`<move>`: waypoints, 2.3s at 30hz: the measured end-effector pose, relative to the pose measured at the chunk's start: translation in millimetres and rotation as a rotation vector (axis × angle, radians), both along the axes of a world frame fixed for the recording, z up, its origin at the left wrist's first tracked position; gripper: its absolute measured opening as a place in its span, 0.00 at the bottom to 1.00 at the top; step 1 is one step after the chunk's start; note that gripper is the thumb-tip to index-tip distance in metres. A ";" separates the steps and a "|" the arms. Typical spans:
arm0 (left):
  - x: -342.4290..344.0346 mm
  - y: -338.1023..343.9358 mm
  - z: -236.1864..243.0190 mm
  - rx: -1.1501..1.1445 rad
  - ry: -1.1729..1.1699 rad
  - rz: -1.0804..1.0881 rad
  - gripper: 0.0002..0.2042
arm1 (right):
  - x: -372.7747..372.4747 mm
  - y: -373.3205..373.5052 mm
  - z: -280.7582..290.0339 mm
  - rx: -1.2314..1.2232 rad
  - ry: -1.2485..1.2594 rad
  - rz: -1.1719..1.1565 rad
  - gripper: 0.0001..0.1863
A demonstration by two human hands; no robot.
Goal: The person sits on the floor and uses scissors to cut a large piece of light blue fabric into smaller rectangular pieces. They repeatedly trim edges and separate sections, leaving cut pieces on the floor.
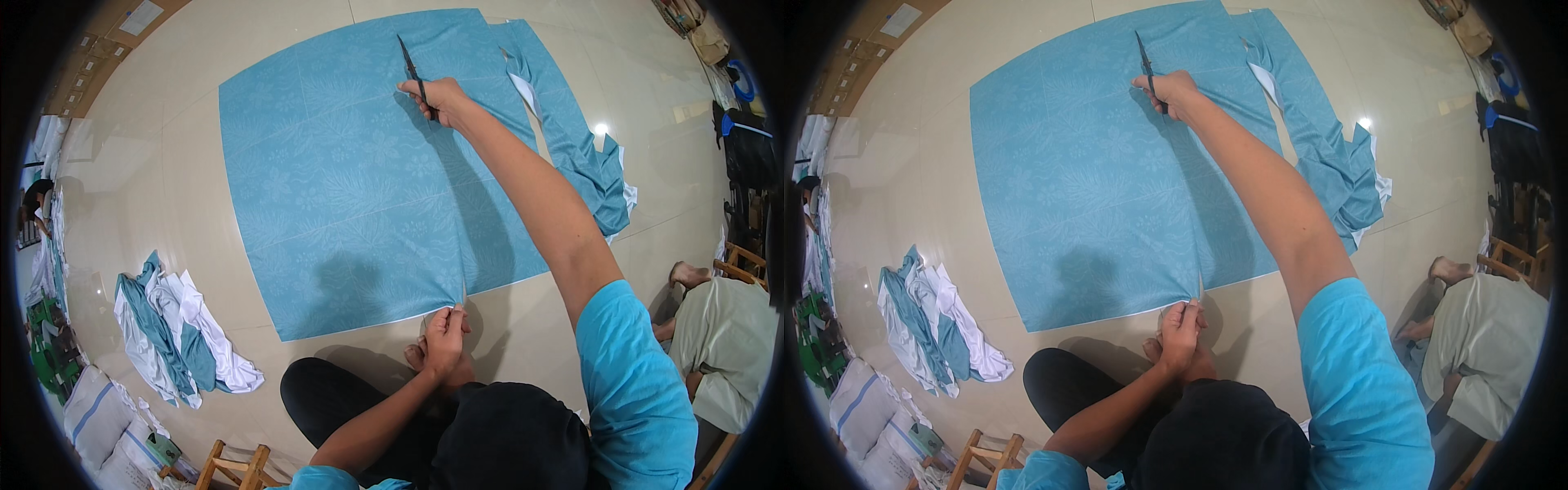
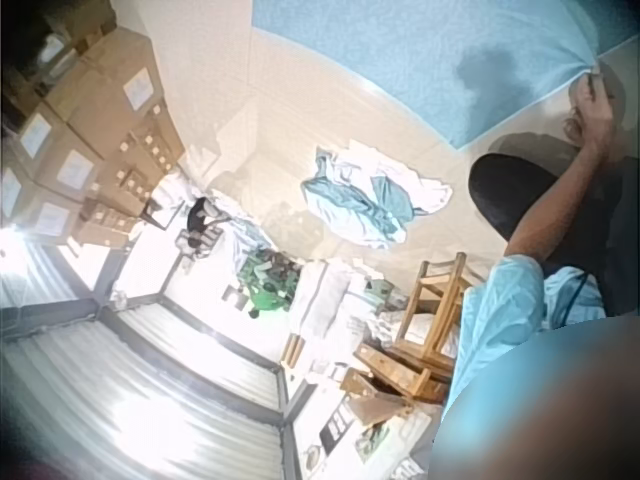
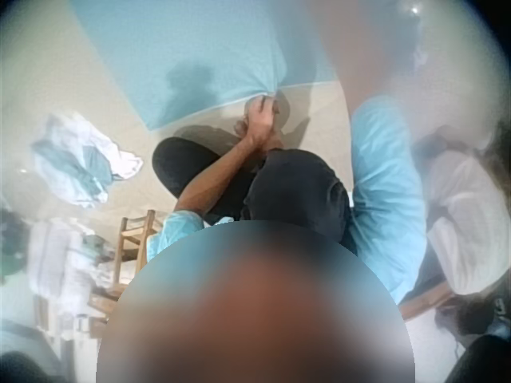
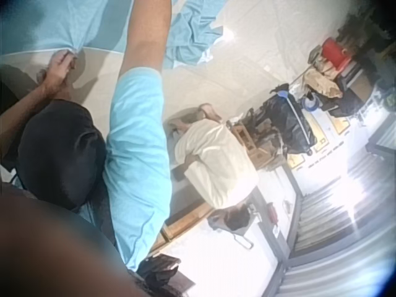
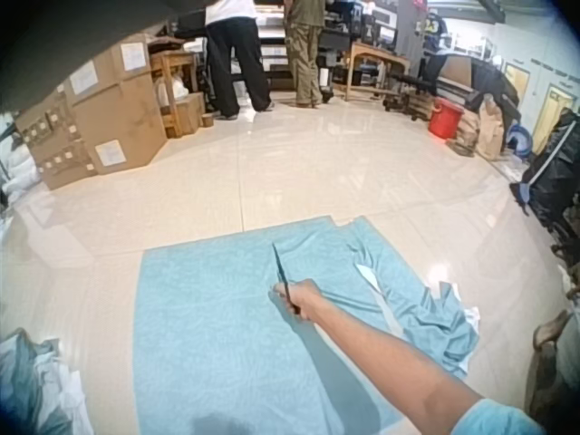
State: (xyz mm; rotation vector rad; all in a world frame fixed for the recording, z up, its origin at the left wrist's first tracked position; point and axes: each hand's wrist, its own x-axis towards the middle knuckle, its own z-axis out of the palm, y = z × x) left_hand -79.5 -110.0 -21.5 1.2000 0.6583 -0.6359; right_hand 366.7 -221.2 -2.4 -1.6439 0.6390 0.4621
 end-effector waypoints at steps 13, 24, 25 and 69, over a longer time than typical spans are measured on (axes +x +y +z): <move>-1.0 -0.8 -1.2 0.039 0.058 -0.023 0.16 | 10.3 -1.2 5.8 0.060 -0.043 0.000 0.23; -0.4 0.7 0.9 0.041 -0.019 -0.035 0.18 | 25.7 1.0 -1.6 0.042 -0.052 -0.015 0.22; -0.3 0.9 1.5 0.017 0.006 -0.026 0.18 | 26.4 0.9 -2.0 0.054 -0.060 -0.002 0.22; -0.1 0.6 2.8 -0.001 -0.021 -0.009 0.15 | 52.0 2.0 -1.0 0.052 -0.051 0.000 0.19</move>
